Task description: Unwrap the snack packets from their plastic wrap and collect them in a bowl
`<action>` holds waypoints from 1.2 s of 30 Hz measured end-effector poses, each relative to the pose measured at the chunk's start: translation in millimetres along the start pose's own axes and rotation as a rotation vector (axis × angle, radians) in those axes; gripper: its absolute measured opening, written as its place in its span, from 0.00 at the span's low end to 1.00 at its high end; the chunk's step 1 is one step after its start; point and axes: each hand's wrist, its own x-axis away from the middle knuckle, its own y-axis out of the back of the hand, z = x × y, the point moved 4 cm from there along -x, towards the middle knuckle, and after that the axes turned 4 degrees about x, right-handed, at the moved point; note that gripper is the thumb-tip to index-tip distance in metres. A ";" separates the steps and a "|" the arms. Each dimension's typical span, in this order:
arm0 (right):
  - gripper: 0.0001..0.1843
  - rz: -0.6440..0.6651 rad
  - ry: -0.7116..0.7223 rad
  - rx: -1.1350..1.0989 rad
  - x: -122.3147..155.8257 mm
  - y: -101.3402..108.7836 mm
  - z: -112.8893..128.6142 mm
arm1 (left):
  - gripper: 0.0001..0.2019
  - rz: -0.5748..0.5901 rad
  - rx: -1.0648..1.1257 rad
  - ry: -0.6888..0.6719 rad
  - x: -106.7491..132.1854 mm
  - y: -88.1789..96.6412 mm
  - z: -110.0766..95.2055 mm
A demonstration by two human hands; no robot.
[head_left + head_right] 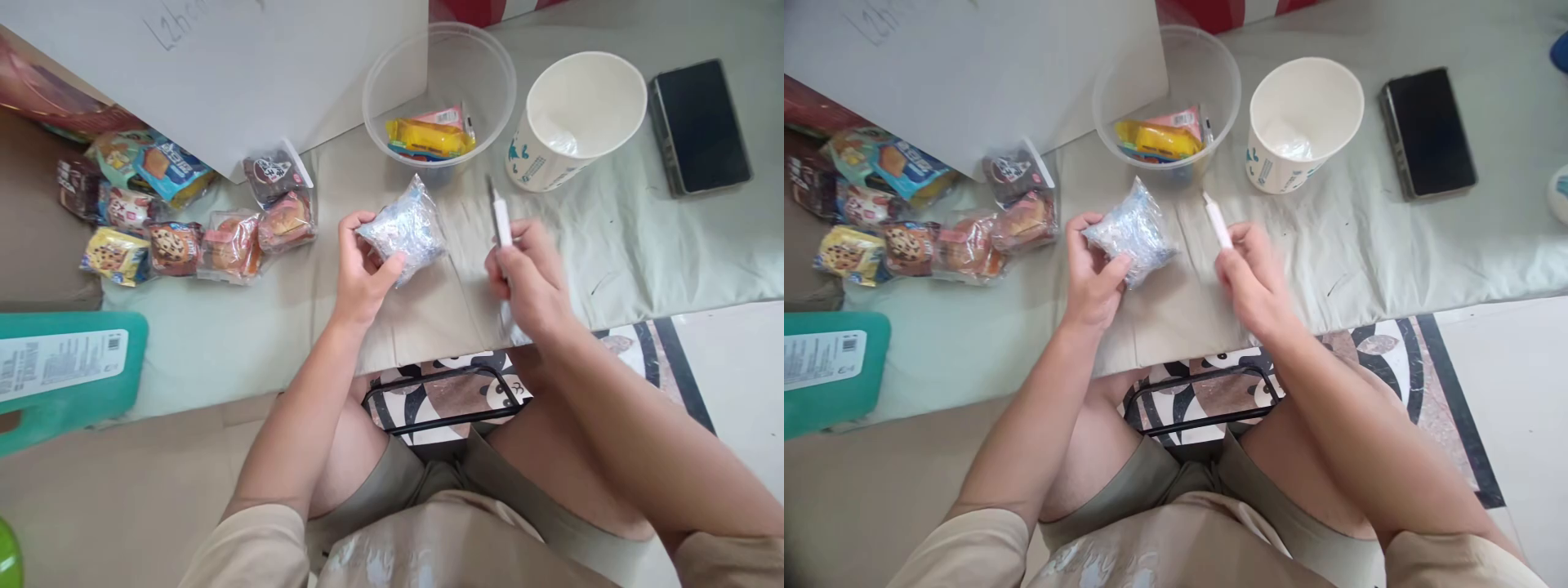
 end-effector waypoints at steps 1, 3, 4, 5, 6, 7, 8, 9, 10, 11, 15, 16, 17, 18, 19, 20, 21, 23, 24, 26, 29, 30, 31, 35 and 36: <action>0.09 0.120 -0.071 -0.146 5.2 -12.0 1.4 | 0.35 0.009 -0.031 -0.027 0.8 -1.0 0.1; 0.16 0.315 -0.172 -0.294 14.1 -32.7 5.2 | 0.34 0.028 -0.080 -0.083 2.8 -4.5 -0.4; 0.19 0.366 -0.193 -0.303 16.8 -39.5 7.4 | 0.33 0.039 -0.093 -0.106 4.0 -6.6 -0.7; 0.21 0.388 -0.202 -0.287 18.3 -43.7 9.4 | 0.33 0.050 -0.100 -0.128 5.0 -8.8 -1.2; 0.22 0.388 -0.206 -0.261 18.8 -45.8 11.1 | 0.32 0.059 -0.104 -0.149 5.9 -10.8 -1.7; 0.23 0.376 -0.206 -0.233 18.8 -46.2 12.5 | 0.32 0.065 -0.108 -0.170 6.5 -12.4 -2.4; 0.23 0.364 -0.206 -0.207 18.7 -45.7 13.8 | 0.32 0.066 -0.110 -0.191 6.8 -13.5 -3.3; 0.23 0.353 -0.205 -0.186 18.6 -44.6 14.7 | 0.32 0.061 -0.113 -0.208 6.7 -13.9 -4.2; 0.23 0.348 -0.204 -0.165 18.7 -43.5 15.3 | 0.32 0.054 -0.115 -0.222 6.4 -13.6 -5.2; 0.23 0.347 -0.200 -0.142 18.8 -42.5 15.8 | 0.32 0.043 -0.117 -0.234 5.8 -12.8 -6.5; 0.21 0.378 -0.164 -0.033 20.2 -41.7 15.6 | 0.32 -0.041 -0.116 -0.236 4.7 -3.7 -14.3; 0.21 0.389 -0.153 0.001 20.7 -42.2 15.3 | 0.33 -0.068 -0.116 -0.214 5.2 -0.3 -16.1; 0.21 0.399 -0.143 0.035 21.2 -42.6 15.1 | 0.34 -0.095 -0.117 -0.179 5.9 3.4 -17.3; 0.21 0.409 -0.134 0.068 21.7 -42.8 14.9 | 0.34 -0.120 -0.117 -0.136 6.8 7.3 -18.0; 0.21 0.415 -0.123 0.100 22.2 -42.5 15.0 | 0.35 -0.141 -0.115 -0.090 7.6 11.2 -18.0; 0.20 0.420 -0.112 0.131 22.6 -41.6 15.1 | 0.34 -0.161 -0.110 -0.049 8.1 15.2 -17.7; 0.20 0.420 -0.101 0.161 22.8 -39.9 15.1 | 0.33 -0.178 -0.100 -0.014 8.3 19.0 -16.9; 0.20 0.397 -0.088 0.220 21.7 -33.2 14.0 | 0.31 -0.200 -0.075 0.023 7.4 25.0 -14.9; 0.20 0.367 -0.076 0.262 20.0 -28.2 12.8 | 0.30 -0.210 -0.067 0.027 6.7 27.0 -13.9; 0.18 0.228 -0.005 0.397 13.5 -14.3 10.1 | 0.30 -0.227 -0.079 0.017 6.2 28.0 -12.8; 0.12 -0.046 0.139 0.670 0.7 7.2 3.6 | 0.32 -0.207 -0.173 -0.014 9.8 21.4 -14.7; 0.12 -0.104 0.160 0.740 -3.8 12.4 -0.3 | 0.32 -0.184 -0.217 -0.014 12.0 18.0 -15.7; 0.11 -0.137 0.166 0.788 -8.2 16.4 -4.8 | 0.32 -0.159 -0.267 -0.007 14.4 14.8 -16.8; 0.11 -0.273 0.209 0.899 -19.2 26.3 -13.0 | 0.25 -0.112 -0.421 -0.023 21.1 10.5 -22.2; 0.11 -0.331 0.228 0.919 -19.2 27.4 -11.4 | 0.23 -0.104 -0.415 -0.033 21.4 10.9 -23.3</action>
